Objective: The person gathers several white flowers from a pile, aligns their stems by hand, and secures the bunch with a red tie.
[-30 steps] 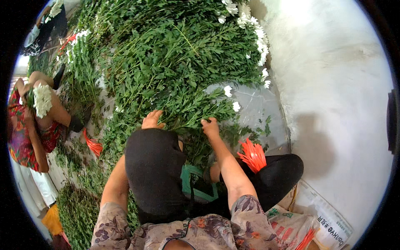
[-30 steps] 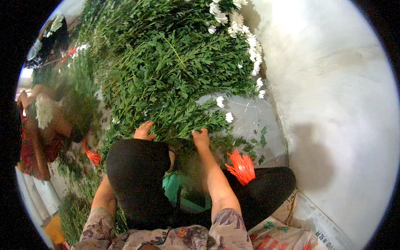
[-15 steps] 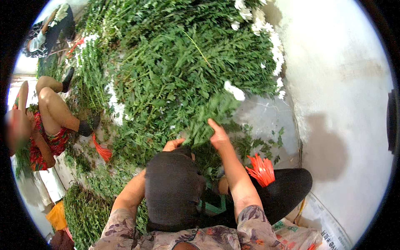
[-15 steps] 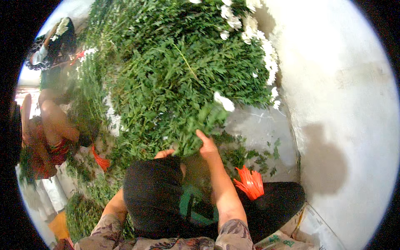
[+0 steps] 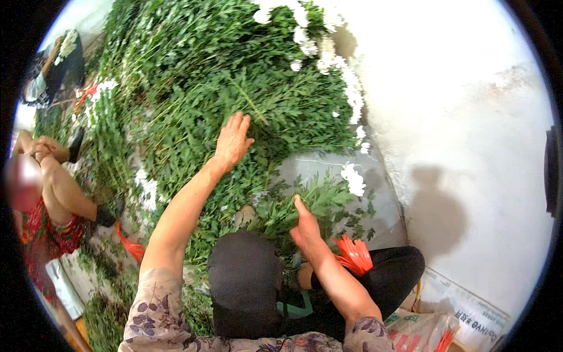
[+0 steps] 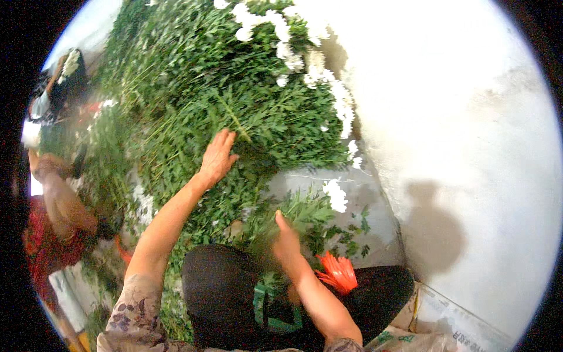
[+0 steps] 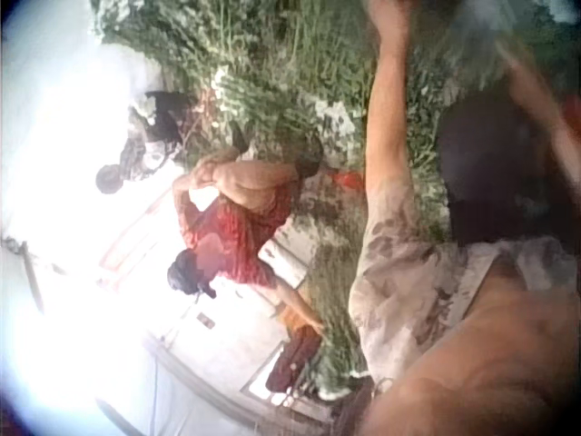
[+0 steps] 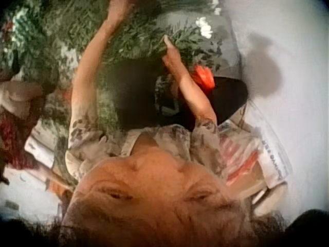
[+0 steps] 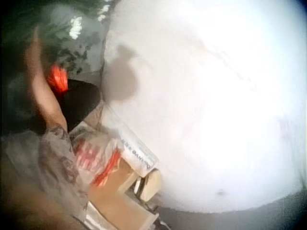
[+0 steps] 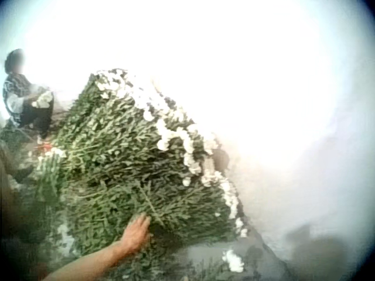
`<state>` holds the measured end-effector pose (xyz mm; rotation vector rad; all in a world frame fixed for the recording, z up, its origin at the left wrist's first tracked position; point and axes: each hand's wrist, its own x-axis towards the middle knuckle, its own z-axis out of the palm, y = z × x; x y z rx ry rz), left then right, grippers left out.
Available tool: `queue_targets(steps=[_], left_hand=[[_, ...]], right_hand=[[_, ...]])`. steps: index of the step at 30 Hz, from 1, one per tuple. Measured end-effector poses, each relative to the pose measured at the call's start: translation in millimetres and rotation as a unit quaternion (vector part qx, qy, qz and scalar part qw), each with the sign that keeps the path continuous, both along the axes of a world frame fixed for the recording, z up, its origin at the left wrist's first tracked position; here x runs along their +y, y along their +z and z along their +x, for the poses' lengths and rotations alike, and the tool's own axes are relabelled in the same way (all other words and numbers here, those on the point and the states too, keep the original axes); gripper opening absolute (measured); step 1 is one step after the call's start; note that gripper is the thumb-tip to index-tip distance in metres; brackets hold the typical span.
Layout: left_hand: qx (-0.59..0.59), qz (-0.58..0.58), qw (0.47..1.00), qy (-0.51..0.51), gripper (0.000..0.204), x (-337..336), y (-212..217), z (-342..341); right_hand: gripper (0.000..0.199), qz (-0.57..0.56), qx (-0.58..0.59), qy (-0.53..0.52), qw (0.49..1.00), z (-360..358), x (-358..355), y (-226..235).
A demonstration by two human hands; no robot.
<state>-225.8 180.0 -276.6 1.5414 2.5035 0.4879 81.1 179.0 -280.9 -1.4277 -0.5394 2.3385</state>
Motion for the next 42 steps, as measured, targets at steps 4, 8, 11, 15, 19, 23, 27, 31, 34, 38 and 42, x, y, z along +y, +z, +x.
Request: queue_targets(steps=[4,8,11,15,19,23,27,31,34,38,42], left_hand=[[0.075,-0.068,0.994,0.049,0.061,44.4,-5.5,-2.5],[0.145,-0.108,0.983,0.041,0.012,63.1,-31.6,-18.1],[0.1,-0.015,0.994,0.034,0.01,51.6,-40.4,-6.8],[0.069,0.023,0.991,-0.109,0.017,30.3,-25.1,6.4],[-0.119,0.102,0.978,-0.136,0.03,-25.7,3.4,53.4],[-0.255,0.08,0.954,-0.138,0.034,-45.0,37.6,103.6],[-0.307,-0.064,0.943,-0.113,0.031,-62.7,37.4,128.8],[-0.399,-0.011,0.915,-0.052,0.029,-69.6,18.1,141.5],[-0.277,-0.082,0.952,-0.099,0.027,-79.1,-14.7,108.7],[-0.087,-0.096,0.977,-0.168,0.033,-52.7,-20.0,81.0],[0.12,0.013,0.993,0.01,0.067,14.7,6.7,23.5]], right_hand=[[0.052,0.072,-0.095,0.102,0.988,37.1,10.5,68.7],[0.055,0.241,-0.144,0.12,0.952,81.6,-13.5,55.0],[0.053,0.151,-0.132,0.061,0.978,82.3,-14.9,39.2],[0.053,0.13,-0.122,0.093,0.98,93.6,-11.2,20.5],[0.053,0.003,-0.111,0.011,0.994,55.9,2.3,40.1],[0.054,0.078,0.004,-0.013,0.997,82.1,8.1,-29.7],[0.053,0.102,-0.005,0.013,0.995,76.1,17.4,-33.6],[0.046,0.115,0.021,-0.005,0.993,75.8,23.6,-29.2],[0.039,0.101,0.045,-0.002,0.994,51.2,20.7,12.3],[0.035,0.114,-0.015,-0.045,0.992,72.1,18.2,11.2],[0.035,-0.01,0.0,-0.122,0.992,57.5,16.9,39.6]])
